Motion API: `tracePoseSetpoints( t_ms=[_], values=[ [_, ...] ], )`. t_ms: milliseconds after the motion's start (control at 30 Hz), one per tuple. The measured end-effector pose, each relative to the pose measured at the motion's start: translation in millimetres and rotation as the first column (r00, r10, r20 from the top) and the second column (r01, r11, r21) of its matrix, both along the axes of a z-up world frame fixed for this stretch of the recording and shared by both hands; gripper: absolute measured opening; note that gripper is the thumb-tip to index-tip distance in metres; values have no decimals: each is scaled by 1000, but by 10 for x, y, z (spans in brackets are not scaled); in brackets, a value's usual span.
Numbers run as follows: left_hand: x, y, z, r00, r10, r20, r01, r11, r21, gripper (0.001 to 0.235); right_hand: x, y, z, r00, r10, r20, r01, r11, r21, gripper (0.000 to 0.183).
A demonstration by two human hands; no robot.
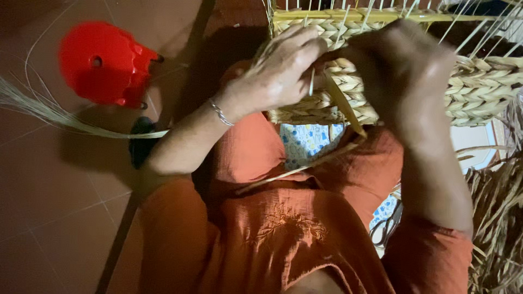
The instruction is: The person weaves a basket by hand, interlacing dried palm leaves through a vertical bamboo frame. They repeatedly pull, tuck, and tighten the strands to build up the basket walls.
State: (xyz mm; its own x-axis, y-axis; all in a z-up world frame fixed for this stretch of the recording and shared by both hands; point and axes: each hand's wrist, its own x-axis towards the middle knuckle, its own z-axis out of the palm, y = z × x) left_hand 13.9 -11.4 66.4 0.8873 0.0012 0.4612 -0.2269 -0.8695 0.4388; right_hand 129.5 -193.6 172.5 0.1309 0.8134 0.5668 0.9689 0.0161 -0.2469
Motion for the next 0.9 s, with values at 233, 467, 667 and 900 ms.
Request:
tracePoseSetpoints(
  t_ms=[233, 467, 667, 900],
  values=[
    [20, -5, -288, 978, 39, 205, -2, 984, -176, 23, 289, -115, -507, 895, -109, -433, 94, 994, -56, 22],
    [-85, 25, -278, 938, 28, 346, -19, 999, -28, 21, 342, 31, -899, 966, -241, 89, 233, 968, 94, 37],
    [-10, 71, -55, 980, 103, 167, -63, 972, -228, 12, 158, -344, -796, 953, -299, 42, 298, 954, 37, 32],
    [-156, -32, 282, 993, 113, -12, -110, 928, -355, 17, 285, -1424, -1073, 803, -595, 25, 579, 789, 207, 14]
  ],
)
